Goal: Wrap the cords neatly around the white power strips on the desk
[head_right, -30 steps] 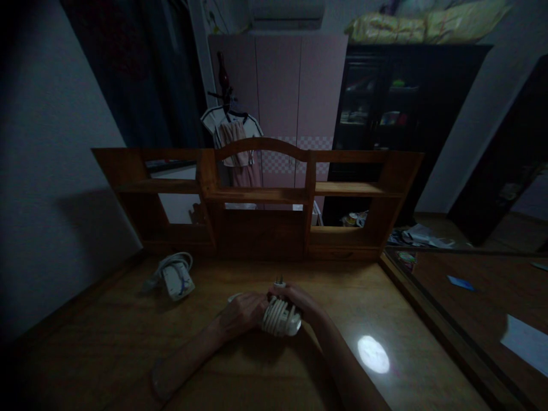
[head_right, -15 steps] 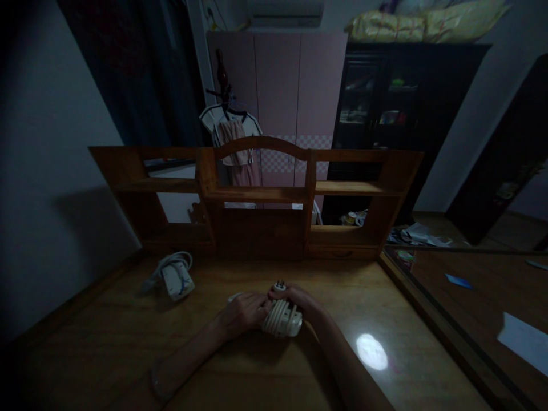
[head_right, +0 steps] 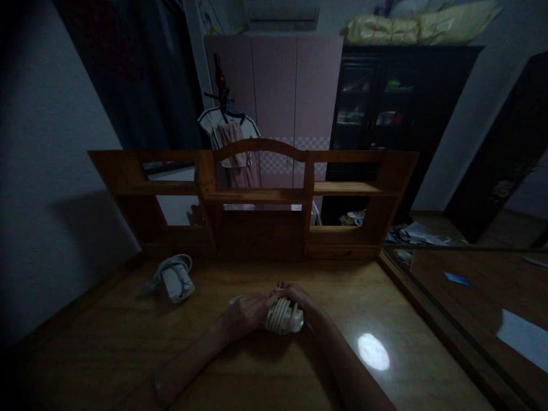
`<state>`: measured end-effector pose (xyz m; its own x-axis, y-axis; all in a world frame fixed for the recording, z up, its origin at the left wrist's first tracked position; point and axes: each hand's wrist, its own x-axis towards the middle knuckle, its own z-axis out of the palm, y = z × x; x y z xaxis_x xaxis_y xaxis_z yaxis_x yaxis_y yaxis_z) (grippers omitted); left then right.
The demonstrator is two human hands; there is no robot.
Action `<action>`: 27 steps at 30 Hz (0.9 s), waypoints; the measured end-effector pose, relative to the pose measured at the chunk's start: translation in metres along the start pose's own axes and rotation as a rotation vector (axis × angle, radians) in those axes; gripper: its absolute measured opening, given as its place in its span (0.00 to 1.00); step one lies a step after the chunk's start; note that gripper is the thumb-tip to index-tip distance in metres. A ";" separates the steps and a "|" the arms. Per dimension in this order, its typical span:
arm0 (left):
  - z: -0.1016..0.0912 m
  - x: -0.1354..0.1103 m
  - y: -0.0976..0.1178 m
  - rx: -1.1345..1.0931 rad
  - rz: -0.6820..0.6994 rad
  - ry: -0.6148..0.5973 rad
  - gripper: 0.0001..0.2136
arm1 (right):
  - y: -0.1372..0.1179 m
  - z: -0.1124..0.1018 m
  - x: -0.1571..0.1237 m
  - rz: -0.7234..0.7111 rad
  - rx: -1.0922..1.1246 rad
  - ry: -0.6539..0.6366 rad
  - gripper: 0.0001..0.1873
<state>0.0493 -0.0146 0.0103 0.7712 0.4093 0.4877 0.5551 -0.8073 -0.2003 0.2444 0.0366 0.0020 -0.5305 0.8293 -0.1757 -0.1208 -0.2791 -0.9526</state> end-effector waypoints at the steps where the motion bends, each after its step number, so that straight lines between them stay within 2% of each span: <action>1: 0.000 -0.001 0.000 0.014 -0.002 -0.001 0.16 | -0.001 0.002 -0.001 -0.009 0.007 0.002 0.13; 4: 0.001 -0.003 -0.003 -0.049 -0.002 0.048 0.18 | -0.007 0.009 -0.002 -0.010 0.028 0.002 0.18; 6: 0.001 -0.005 -0.004 -0.166 -0.087 0.111 0.21 | -0.013 0.014 -0.002 -0.048 0.023 0.059 0.24; 8: 0.000 -0.005 -0.006 -0.319 -0.292 0.198 0.26 | -0.020 0.018 -0.003 -0.133 -0.004 0.151 0.28; 10: -0.003 -0.002 -0.006 -0.506 -0.581 0.303 0.30 | -0.028 0.024 -0.005 -0.263 -0.045 0.229 0.28; 13: -0.011 0.005 -0.006 -0.991 -0.950 0.418 0.27 | -0.039 0.032 -0.013 -0.471 -0.176 0.248 0.25; 15: -0.015 0.011 -0.003 -1.305 -1.073 0.424 0.26 | -0.042 0.037 -0.018 -0.523 -0.312 0.222 0.23; 20: -0.015 0.020 0.014 -1.556 -1.158 0.400 0.28 | -0.041 0.038 -0.029 -0.307 -0.584 0.189 0.31; 25: -0.009 0.026 0.034 -1.785 -1.216 0.374 0.29 | -0.041 0.024 -0.054 -0.275 -0.688 -0.035 0.20; 27: -0.008 0.028 0.038 -1.819 -1.227 0.388 0.29 | -0.042 0.017 -0.066 -0.267 -0.662 -0.067 0.24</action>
<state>0.0901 -0.0374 0.0234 0.1701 0.9755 -0.1396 -0.4019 0.1980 0.8940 0.2702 -0.0143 0.0575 -0.6065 0.7911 0.0797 0.2694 0.2989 -0.9155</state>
